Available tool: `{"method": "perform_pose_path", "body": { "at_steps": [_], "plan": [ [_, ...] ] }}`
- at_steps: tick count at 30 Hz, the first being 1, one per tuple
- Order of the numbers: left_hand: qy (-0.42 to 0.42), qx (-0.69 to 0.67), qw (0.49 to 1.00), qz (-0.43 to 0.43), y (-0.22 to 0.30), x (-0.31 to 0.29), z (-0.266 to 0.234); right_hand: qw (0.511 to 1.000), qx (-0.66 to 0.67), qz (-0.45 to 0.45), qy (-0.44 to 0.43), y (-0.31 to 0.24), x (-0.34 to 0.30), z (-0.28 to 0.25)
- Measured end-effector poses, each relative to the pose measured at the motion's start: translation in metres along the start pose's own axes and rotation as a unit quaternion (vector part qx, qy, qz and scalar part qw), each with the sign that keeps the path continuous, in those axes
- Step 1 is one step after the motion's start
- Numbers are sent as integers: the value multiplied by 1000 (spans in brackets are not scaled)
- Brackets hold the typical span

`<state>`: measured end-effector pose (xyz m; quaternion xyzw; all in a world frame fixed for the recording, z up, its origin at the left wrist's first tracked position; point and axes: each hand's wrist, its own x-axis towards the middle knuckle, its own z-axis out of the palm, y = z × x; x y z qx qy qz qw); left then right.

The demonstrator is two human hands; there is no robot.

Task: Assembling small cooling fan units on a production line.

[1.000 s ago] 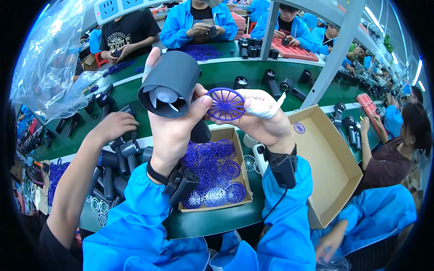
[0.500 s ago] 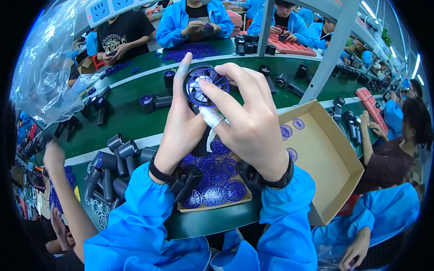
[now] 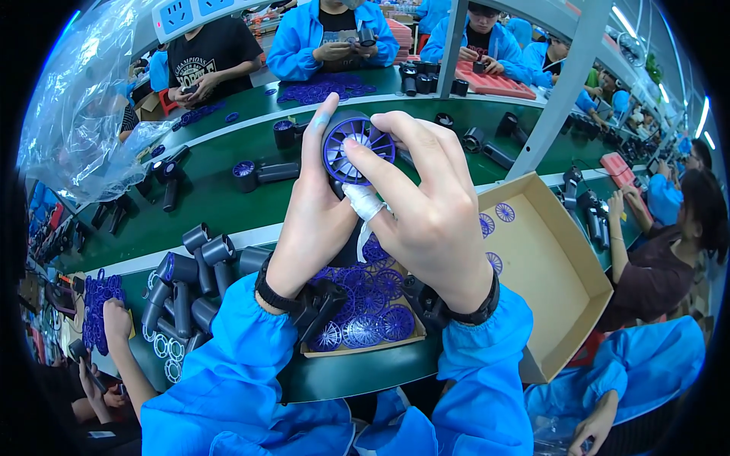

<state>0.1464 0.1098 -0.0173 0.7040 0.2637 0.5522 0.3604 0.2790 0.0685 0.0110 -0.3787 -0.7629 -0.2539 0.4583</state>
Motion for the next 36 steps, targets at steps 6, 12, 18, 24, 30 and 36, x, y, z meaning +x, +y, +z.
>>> {"method": "perform_pose_path", "body": {
  "at_steps": [6,12,18,24,30,36],
  "plan": [
    [-2,41,999,-16,-4,-1,0,1000,9,11,6,2,-2,6],
    [-41,-56,998,14,-3,3,-3,998,-26,-55,28,28,4,9],
    [-34,-153,988,11,-8,7,5,917,379,94,79,37,-8,49],
    [-43,-181,983,-10,-8,4,-2,741,607,286,-36,26,-12,37],
    [-54,-232,969,-60,-27,6,-2,719,598,351,-54,37,-10,33],
    [-99,-144,983,-49,-29,19,2,777,534,335,-14,52,-16,48]
  ]
}}
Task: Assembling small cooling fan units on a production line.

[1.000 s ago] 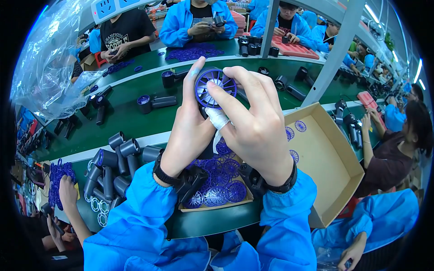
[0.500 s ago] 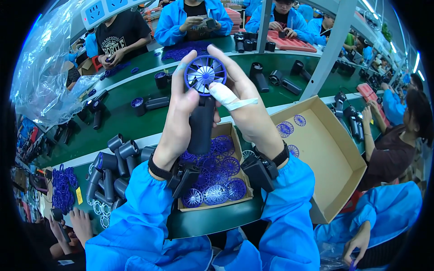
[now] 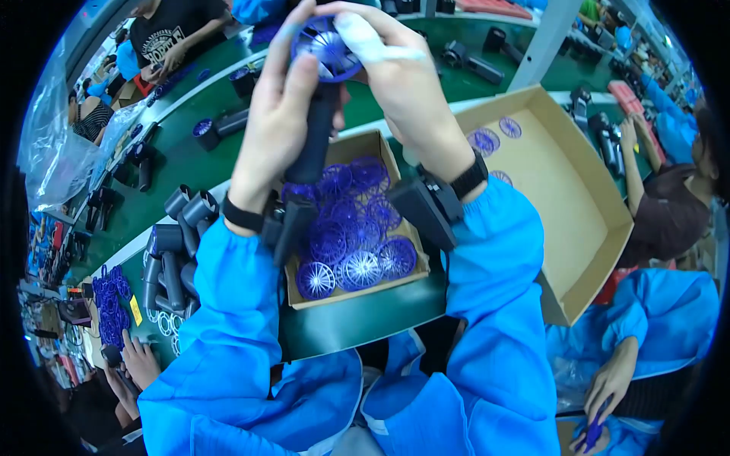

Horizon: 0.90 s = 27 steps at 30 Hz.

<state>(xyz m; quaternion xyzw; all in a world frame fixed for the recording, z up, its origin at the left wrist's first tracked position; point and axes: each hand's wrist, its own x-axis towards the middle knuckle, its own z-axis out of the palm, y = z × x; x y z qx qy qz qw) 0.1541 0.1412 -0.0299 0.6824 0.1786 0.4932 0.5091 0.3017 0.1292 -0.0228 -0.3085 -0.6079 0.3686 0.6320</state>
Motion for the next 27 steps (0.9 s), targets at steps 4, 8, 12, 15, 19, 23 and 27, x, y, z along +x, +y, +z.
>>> {"method": "perform_pose_path", "body": {
  "at_steps": [4,8,12,15,19,23,27],
  "plan": [
    [70,-108,985,-113,-48,13,-47,971,-235,43,-30,18,-5,5],
    [258,60,950,-167,-73,7,-75,781,-580,24,-231,36,-16,6],
    [191,114,959,-178,-73,0,-81,767,-410,91,-485,58,-36,14],
    [98,72,977,-177,-69,11,-69,751,-511,22,-419,86,-53,21],
    [-43,208,943,-256,-55,49,-52,761,-516,25,-394,101,-50,30],
    [-157,355,863,-325,-103,116,-39,761,-526,4,-380,88,-52,24],
    [-138,545,787,-255,-211,137,-67,773,-523,-32,-358,61,-38,11]
  ]
}}
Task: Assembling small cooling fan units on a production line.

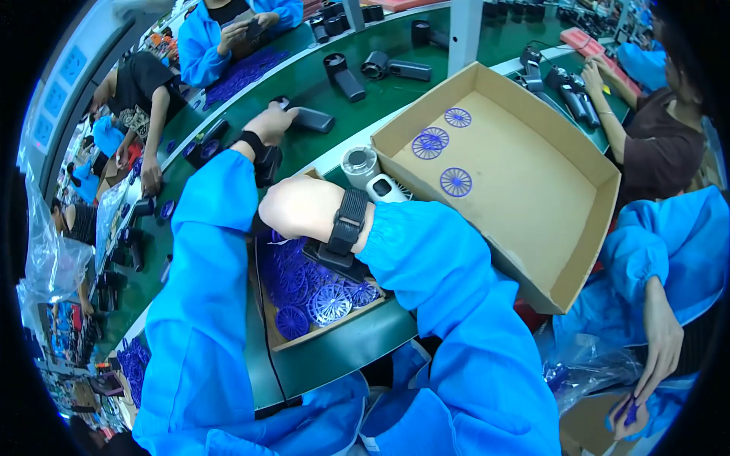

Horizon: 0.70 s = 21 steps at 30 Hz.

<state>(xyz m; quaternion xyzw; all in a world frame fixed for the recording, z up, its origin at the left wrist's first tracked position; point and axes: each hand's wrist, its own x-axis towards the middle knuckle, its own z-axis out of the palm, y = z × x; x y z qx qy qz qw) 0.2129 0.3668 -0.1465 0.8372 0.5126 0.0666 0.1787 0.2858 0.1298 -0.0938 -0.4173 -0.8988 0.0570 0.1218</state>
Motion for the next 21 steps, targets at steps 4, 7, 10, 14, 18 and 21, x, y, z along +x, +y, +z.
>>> {"method": "perform_pose_path", "body": {
  "at_steps": [4,7,10,14,18,21],
  "plan": [
    [165,-50,982,-83,11,24,36,1000,12,-4,-21,9,-11,-21],
    [208,-152,952,-165,29,21,41,999,26,3,-22,12,-13,-28],
    [181,-344,903,-183,26,26,36,993,55,49,-92,6,-7,-38],
    [196,-446,866,-115,8,9,6,983,115,10,-145,-1,-6,-60],
    [164,-631,756,-48,38,-58,-60,970,182,-51,-154,16,-8,-53],
    [-38,-810,585,23,0,-87,-101,963,242,-27,-117,14,-11,-58]
  ]
}}
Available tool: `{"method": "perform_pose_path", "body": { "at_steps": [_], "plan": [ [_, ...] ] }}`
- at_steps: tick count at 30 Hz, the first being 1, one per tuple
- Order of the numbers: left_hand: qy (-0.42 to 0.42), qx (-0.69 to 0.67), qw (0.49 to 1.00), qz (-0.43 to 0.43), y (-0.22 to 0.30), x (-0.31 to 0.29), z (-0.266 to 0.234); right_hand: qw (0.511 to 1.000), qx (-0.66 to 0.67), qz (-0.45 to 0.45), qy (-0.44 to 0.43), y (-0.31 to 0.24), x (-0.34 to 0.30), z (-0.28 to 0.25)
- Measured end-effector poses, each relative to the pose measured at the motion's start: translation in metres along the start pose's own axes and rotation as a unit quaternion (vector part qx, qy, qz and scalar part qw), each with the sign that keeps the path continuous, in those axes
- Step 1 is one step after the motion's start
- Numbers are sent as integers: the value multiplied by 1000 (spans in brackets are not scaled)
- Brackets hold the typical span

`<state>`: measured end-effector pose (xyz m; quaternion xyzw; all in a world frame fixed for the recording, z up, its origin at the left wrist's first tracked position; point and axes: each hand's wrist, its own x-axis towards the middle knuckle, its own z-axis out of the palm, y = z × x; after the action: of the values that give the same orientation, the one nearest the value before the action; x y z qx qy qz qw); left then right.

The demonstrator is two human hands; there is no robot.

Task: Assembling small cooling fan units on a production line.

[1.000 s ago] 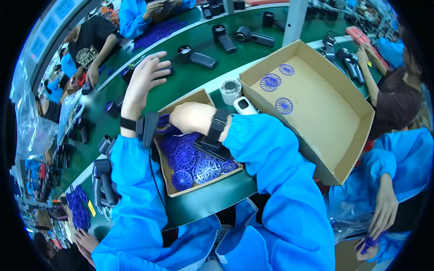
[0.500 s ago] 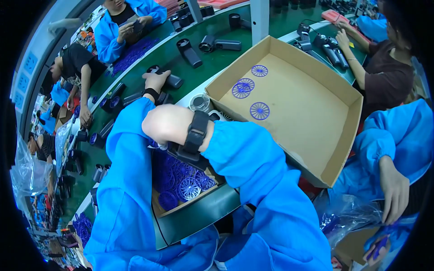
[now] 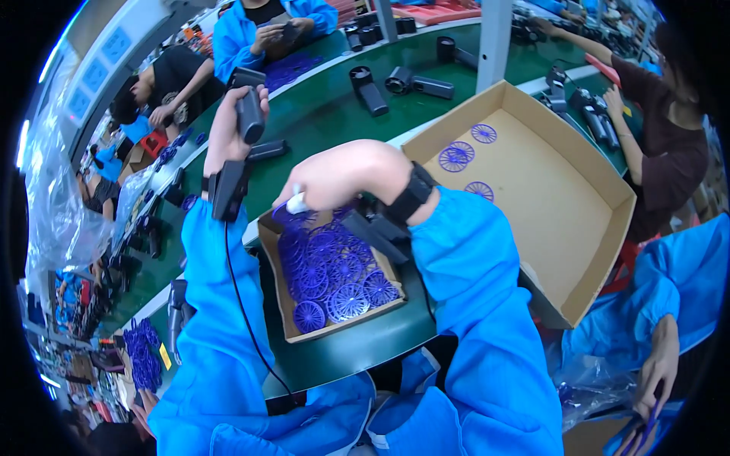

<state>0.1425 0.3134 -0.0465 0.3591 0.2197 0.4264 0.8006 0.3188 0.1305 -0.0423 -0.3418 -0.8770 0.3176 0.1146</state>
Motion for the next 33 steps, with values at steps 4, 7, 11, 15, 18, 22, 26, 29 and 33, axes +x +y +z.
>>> {"method": "perform_pose_path", "body": {
  "at_steps": [4,7,11,15,18,22,26,29,33],
  "plan": [
    [87,24,970,224,-14,-95,34,994,1,-82,76,10,1,-7],
    [78,107,933,334,-33,-131,58,971,96,-117,186,-1,7,-12],
    [19,154,916,369,-47,-150,78,869,326,-94,361,-25,10,-6],
    [8,228,892,391,-45,-167,86,831,366,-146,393,-40,9,3],
    [13,246,864,438,-45,-169,88,824,366,-165,399,-45,7,5],
    [-1,251,848,467,-46,-164,87,842,339,-147,393,-51,2,3],
    [9,256,820,512,-43,-162,89,812,492,-167,265,-44,-9,-6],
    [-32,205,906,370,-38,-174,91,746,616,-182,179,-31,-9,-9],
    [-8,186,911,368,-40,-171,90,759,587,-185,214,-27,-5,-3]
  ]
}}
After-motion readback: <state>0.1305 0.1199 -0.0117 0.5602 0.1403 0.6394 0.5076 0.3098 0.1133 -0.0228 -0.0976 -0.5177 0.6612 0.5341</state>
